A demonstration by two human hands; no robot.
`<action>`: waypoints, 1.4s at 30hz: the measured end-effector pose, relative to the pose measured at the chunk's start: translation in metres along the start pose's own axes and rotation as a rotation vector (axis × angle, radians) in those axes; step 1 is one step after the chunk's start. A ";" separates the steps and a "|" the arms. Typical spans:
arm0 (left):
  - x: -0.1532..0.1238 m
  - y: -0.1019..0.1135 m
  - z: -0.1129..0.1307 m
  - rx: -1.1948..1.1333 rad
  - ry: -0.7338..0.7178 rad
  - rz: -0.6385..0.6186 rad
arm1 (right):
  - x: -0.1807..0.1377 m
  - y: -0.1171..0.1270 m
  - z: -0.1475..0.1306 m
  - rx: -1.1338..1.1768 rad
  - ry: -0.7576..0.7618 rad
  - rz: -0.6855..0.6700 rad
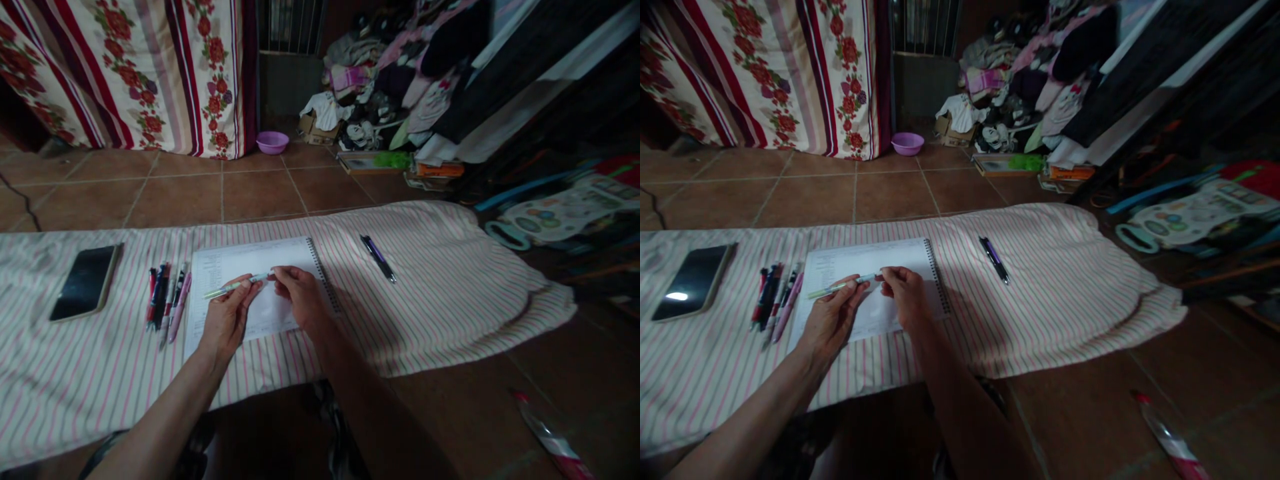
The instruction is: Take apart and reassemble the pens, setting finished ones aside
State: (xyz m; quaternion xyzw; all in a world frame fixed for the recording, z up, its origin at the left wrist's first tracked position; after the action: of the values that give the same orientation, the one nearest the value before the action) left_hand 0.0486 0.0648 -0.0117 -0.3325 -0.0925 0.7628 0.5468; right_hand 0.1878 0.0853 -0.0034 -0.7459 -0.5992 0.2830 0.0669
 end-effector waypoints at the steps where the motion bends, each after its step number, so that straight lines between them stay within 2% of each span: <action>1: 0.000 0.000 0.000 0.002 -0.005 -0.003 | 0.000 0.000 0.001 0.006 -0.008 -0.004; 17: 0.000 0.000 -0.002 0.007 -0.010 -0.033 | 0.000 0.002 0.003 0.015 -0.027 -0.010; 35: -0.003 0.000 -0.003 0.000 0.005 -0.016 | 0.000 0.008 0.006 0.129 -0.051 0.033; 42: -0.007 0.000 0.000 0.013 0.006 0.006 | -0.004 0.011 0.005 0.108 -0.059 0.033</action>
State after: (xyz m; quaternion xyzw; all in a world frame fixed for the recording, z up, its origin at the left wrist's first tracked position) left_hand 0.0498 0.0585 -0.0091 -0.3316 -0.0847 0.7640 0.5470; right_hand 0.1946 0.0776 -0.0109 -0.7423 -0.5723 0.3381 0.0846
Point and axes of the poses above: each hand's wrist, its own x-axis towards the middle knuckle, its own y-axis out of the back of the hand, z = x × y, the point moved 6 cm from there along x, towards the middle knuckle, and after that the axes turned 10 degrees about x, right-handed, at the moved point
